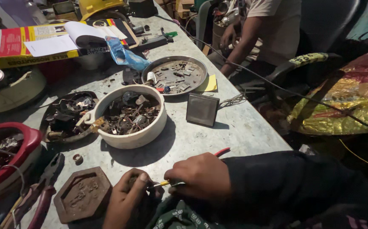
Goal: The person uses a screwdriver to unscrew and disassemble a small black electronic component held in their left hand. They then use a hammer to tap the component on a hexagonal metal weight to separate parts. The person continues to manipulate the component and tools on a cluttered workbench.
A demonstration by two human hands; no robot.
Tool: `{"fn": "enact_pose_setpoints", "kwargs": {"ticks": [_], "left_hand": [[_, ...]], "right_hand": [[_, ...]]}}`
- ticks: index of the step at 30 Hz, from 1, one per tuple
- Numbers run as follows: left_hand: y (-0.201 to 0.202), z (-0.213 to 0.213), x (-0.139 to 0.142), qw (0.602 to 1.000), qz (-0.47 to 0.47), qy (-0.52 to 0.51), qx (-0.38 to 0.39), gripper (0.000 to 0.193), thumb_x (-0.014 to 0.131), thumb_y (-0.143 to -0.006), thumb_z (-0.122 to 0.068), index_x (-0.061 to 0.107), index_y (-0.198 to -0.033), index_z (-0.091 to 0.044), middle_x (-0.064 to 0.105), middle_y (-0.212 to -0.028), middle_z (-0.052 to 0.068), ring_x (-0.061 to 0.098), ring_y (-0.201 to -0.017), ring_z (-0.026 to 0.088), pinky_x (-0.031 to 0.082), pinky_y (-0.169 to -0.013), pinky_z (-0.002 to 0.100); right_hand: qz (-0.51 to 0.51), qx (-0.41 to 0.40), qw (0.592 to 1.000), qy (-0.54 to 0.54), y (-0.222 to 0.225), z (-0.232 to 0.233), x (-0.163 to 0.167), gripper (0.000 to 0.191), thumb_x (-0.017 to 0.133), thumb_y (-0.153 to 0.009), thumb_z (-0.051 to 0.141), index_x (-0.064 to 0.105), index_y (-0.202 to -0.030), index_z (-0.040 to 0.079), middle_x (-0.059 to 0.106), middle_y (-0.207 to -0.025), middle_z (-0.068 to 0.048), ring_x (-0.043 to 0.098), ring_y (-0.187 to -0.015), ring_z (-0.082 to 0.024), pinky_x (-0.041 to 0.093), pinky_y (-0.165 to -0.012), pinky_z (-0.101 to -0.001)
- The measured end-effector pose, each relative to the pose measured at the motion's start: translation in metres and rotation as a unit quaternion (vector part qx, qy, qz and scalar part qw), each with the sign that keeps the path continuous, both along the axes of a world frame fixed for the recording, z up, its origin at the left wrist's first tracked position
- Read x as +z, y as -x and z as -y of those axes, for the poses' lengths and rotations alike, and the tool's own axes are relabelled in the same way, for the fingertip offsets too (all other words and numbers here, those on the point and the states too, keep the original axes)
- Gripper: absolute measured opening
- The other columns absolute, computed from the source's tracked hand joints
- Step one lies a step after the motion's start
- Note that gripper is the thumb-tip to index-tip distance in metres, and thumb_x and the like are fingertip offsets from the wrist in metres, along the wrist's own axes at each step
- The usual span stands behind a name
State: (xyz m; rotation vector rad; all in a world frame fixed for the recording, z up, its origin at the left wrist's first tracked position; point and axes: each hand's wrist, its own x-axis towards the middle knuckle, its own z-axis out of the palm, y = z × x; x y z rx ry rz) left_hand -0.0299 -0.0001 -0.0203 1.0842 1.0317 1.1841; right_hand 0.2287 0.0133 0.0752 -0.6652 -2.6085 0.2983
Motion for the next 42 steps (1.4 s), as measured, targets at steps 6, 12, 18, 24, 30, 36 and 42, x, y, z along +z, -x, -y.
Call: {"fn": "enact_pose_setpoints", "kwargs": {"ticks": [6, 12, 18, 24, 30, 36, 42], "left_hand": [[-0.001, 0.008, 0.008, 0.994, -0.096, -0.044, -0.009, 0.020, 0.068, -0.092, -0.020, 0.070, -0.100, -0.002, 0.071, -0.078, 0.008, 0.066, -0.070, 0.014, 0.052, -0.062, 0.030], [0.015, 0.006, 0.043, 0.908, -0.343, -0.235, -0.049, 0.045, 0.078, -0.085, -0.032, 0.074, -0.124, -0.011, 0.073, -0.085, 0.005, 0.073, -0.076, 0.017, 0.057, -0.067, 0.030], [0.015, 0.003, 0.033, 0.905, -0.395, -0.147, -0.057, 0.028, 0.067, -0.089, -0.034, 0.075, -0.089, -0.007, 0.080, -0.067, 0.007, 0.074, -0.063, 0.017, 0.059, -0.058, 0.032], [0.013, 0.000, 0.012, 0.925, -0.343, -0.162, -0.015, 0.032, 0.062, -0.093, -0.035, 0.073, -0.091, -0.004, 0.074, -0.065, 0.009, 0.071, -0.056, 0.015, 0.056, -0.057, 0.031], [0.008, 0.007, 0.015, 0.983, -0.174, 0.064, -0.004, 0.042, 0.064, -0.098, -0.035, 0.070, -0.085, 0.005, 0.064, -0.068, 0.009, 0.056, -0.064, 0.015, 0.047, -0.059, 0.032], [0.000, 0.009, 0.032, 0.969, -0.248, -0.011, -0.008, 0.034, 0.060, -0.094, -0.035, 0.071, -0.090, -0.003, 0.072, -0.072, 0.008, 0.063, -0.068, 0.013, 0.052, -0.063, 0.030], [0.003, 0.014, 0.045, 0.943, -0.330, -0.050, 0.000, 0.035, 0.062, -0.091, -0.037, 0.071, -0.087, -0.004, 0.073, -0.067, 0.009, 0.066, -0.061, 0.015, 0.053, -0.060, 0.032]], "right_hand": [[-0.059, 0.080, 0.835, 0.541, -0.008, -0.029, -0.019, 0.041, 0.066, -0.100, 0.029, 0.064, -0.131, 0.002, 0.071, -0.115, -0.006, 0.065, -0.108, -0.012, 0.054, -0.093, -0.0292], [-0.069, 0.091, 0.829, 0.547, -0.011, -0.035, -0.037, 0.039, 0.064, -0.103, 0.025, 0.065, -0.133, 0.000, 0.071, -0.115, -0.007, 0.063, -0.107, -0.012, 0.052, -0.094, -0.0301], [-0.067, 0.111, 0.917, 0.378, -0.012, -0.026, -0.026, 0.037, 0.066, -0.103, 0.023, 0.065, -0.132, 0.000, 0.074, -0.116, -0.013, 0.071, -0.109, -0.023, 0.055, -0.094, -0.0326], [0.011, 0.047, 0.992, 0.115, -0.007, -0.001, -0.006, 0.034, 0.067, -0.097, 0.016, 0.065, -0.128, 0.003, 0.067, -0.093, -0.013, 0.071, -0.084, -0.031, 0.055, -0.069, -0.0410], [0.061, 0.055, 0.981, -0.174, -0.005, 0.006, 0.004, 0.050, 0.065, -0.088, 0.014, 0.060, -0.136, -0.001, 0.065, -0.090, -0.012, 0.067, -0.070, -0.027, 0.051, -0.056, -0.0402], [-0.050, 0.039, 0.996, 0.067, -0.008, -0.012, -0.001, 0.040, 0.070, -0.089, 0.023, 0.068, -0.126, 0.009, 0.069, -0.102, -0.008, 0.070, -0.094, -0.027, 0.055, -0.077, -0.0391], [0.013, 0.031, 0.915, 0.403, -0.011, -0.036, -0.013, 0.034, 0.064, -0.101, 0.034, 0.069, -0.117, 0.005, 0.073, -0.096, -0.013, 0.071, -0.092, -0.030, 0.055, -0.079, -0.0384]]}}
